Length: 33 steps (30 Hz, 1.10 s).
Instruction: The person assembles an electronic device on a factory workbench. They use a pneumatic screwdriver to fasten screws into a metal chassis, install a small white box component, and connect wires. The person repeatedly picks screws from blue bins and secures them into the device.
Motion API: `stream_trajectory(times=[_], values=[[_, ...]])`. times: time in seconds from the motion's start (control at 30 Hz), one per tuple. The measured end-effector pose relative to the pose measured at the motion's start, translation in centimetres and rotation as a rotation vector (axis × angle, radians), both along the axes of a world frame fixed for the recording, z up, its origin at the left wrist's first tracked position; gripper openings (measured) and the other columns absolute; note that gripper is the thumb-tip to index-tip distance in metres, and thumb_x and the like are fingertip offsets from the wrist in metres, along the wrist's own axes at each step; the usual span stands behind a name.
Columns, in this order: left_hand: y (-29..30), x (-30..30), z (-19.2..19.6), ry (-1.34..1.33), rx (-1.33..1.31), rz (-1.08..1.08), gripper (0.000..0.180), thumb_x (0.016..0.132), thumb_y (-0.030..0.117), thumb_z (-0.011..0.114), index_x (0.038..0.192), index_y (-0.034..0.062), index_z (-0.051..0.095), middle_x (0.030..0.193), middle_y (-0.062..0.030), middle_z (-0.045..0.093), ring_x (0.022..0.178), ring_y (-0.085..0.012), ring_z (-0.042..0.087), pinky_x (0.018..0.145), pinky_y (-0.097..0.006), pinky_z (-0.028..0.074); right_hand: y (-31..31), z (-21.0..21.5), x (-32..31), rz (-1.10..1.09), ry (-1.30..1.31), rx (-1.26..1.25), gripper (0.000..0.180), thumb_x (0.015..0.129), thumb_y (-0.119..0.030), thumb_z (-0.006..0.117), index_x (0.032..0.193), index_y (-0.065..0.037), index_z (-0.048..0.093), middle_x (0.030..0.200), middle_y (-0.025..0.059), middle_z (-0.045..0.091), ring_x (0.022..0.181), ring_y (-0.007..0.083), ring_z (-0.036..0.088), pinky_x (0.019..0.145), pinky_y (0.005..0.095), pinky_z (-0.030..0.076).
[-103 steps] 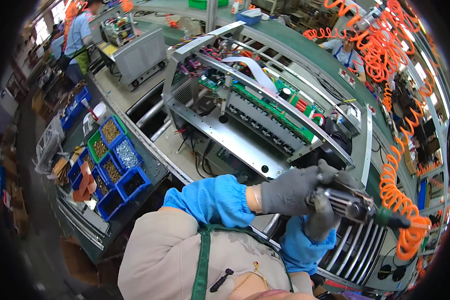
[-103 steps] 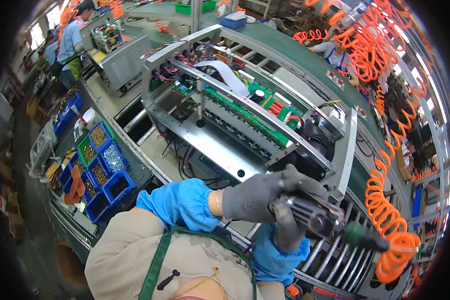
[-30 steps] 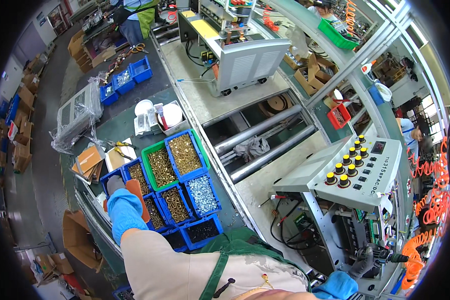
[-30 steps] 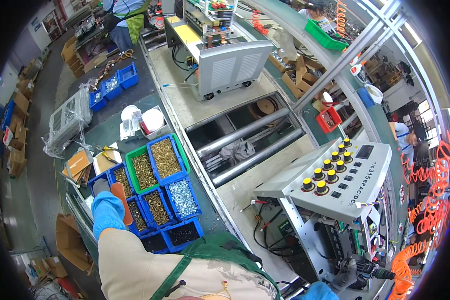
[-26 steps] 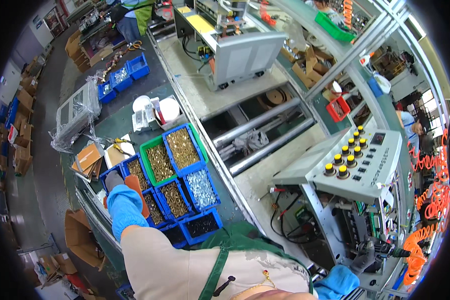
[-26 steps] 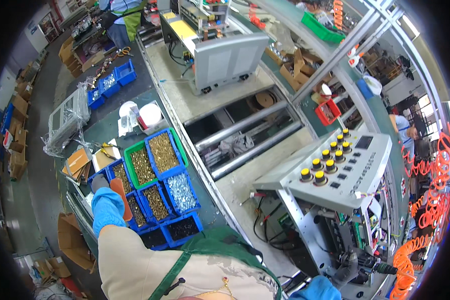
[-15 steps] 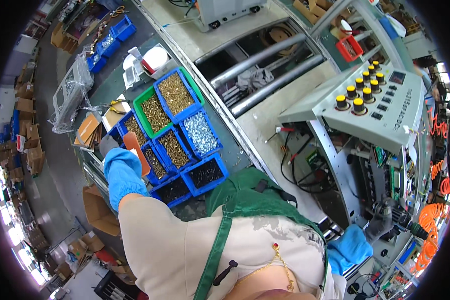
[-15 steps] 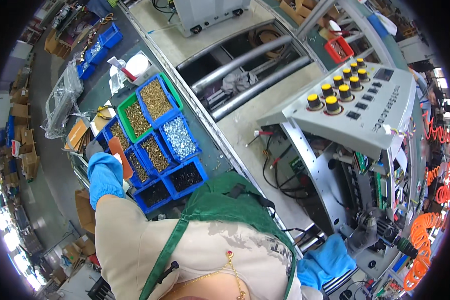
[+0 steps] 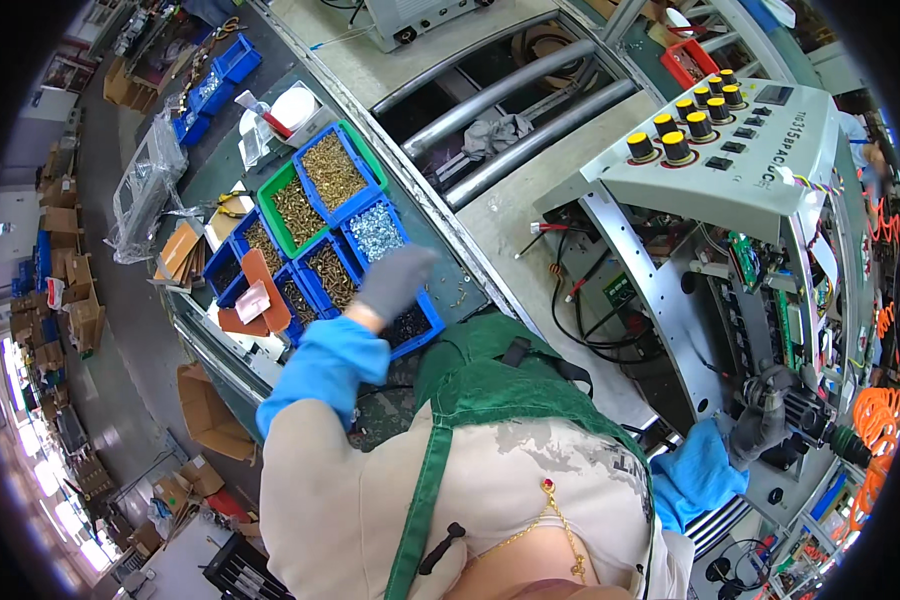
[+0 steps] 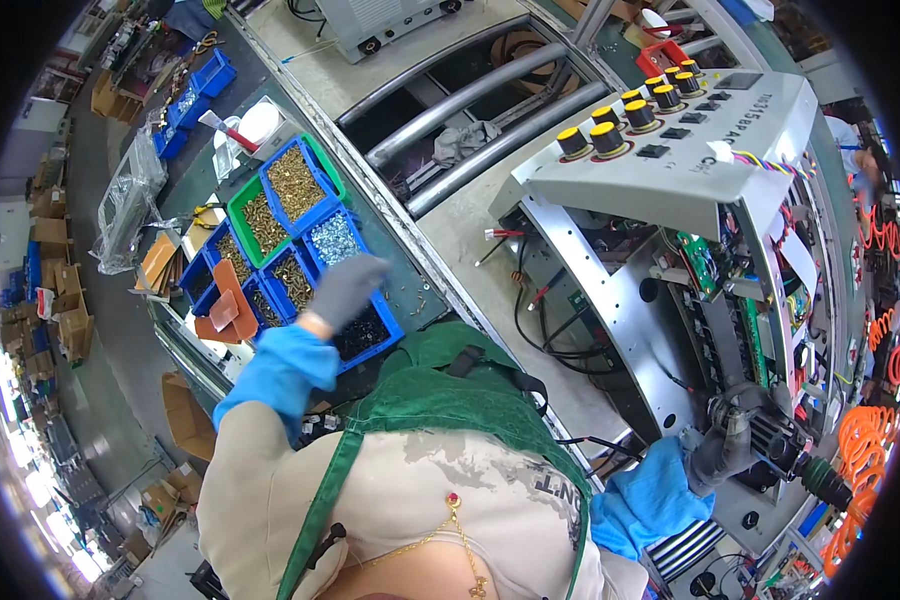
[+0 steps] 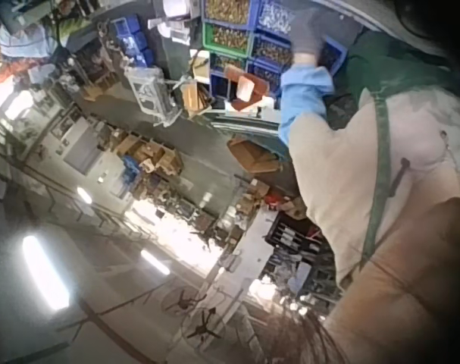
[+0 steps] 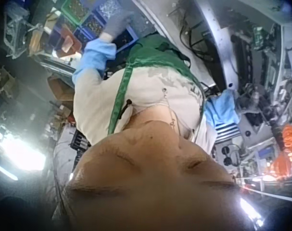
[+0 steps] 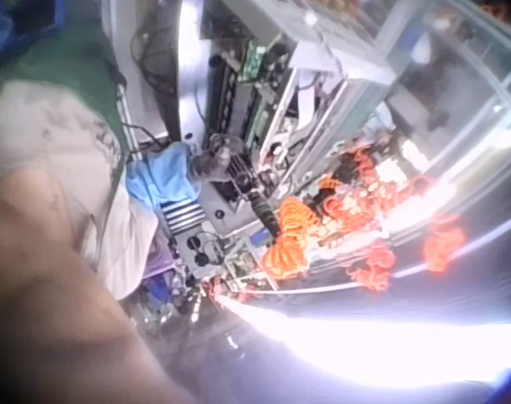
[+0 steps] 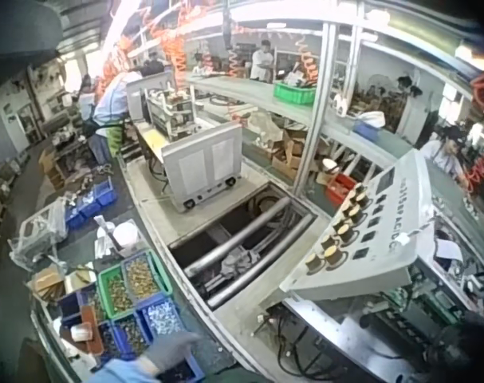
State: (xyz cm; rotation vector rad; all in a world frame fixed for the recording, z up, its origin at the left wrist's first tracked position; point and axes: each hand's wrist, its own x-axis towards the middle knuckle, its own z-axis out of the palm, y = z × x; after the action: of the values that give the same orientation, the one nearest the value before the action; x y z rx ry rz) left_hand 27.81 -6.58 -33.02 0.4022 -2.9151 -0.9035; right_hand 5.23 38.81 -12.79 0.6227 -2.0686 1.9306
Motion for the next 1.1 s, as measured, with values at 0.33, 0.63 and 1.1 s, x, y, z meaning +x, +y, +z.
stream_trajectory(times=[0.33, 0.63, 1.1], values=[[5.5, -3.9, -3.5, -0.556, -0.3, -0.131, 0.017, 0.09, 0.014, 0.045, 0.101, 0.0101, 0.058, 0.091, -0.0105, 0.069, 0.085, -0.0291, 0.068, 0.068, -0.043, 0.054, -2.5, -0.8, 1.7, -0.211, -0.111, -0.122, 0.027, 0.076, -0.01, 0.067, 0.099, -0.002, 0.056, 0.081, 0.0073, 0.058, 0.058, 0.0105, 0.051, 0.052, 0.0234, 0.043], [4.8, -3.0, -5.7, -0.514, -0.391, -0.094, 0.023, 0.091, 0.015, 0.045, 0.111, 0.013, 0.056, 0.091, -0.01, 0.068, 0.086, -0.03, 0.068, 0.068, -0.044, 0.054, -2.3, 6.2, 0.7, 0.273, 0.178, -0.367, 0.041, 0.074, -0.018, 0.067, 0.108, -0.003, 0.048, 0.059, 0.0, 0.046, 0.048, 0.0113, 0.045, 0.053, 0.0303, 0.041], [18.9, -17.4, 21.2, -0.001, 1.649, -0.304, 0.061, 0.081, 0.015, 0.07, 0.133, -0.0053, 0.044, 0.102, -0.0146, 0.066, 0.089, -0.0187, 0.064, 0.071, -0.025, 0.05, -4.9, 12.5, 1.5, 0.51, 0.276, -0.822, 0.068, 0.078, -0.019, 0.069, 0.139, -0.007, 0.039, 0.065, -0.0051, 0.047, 0.048, 0.0067, 0.048, 0.065, 0.0313, 0.045]])
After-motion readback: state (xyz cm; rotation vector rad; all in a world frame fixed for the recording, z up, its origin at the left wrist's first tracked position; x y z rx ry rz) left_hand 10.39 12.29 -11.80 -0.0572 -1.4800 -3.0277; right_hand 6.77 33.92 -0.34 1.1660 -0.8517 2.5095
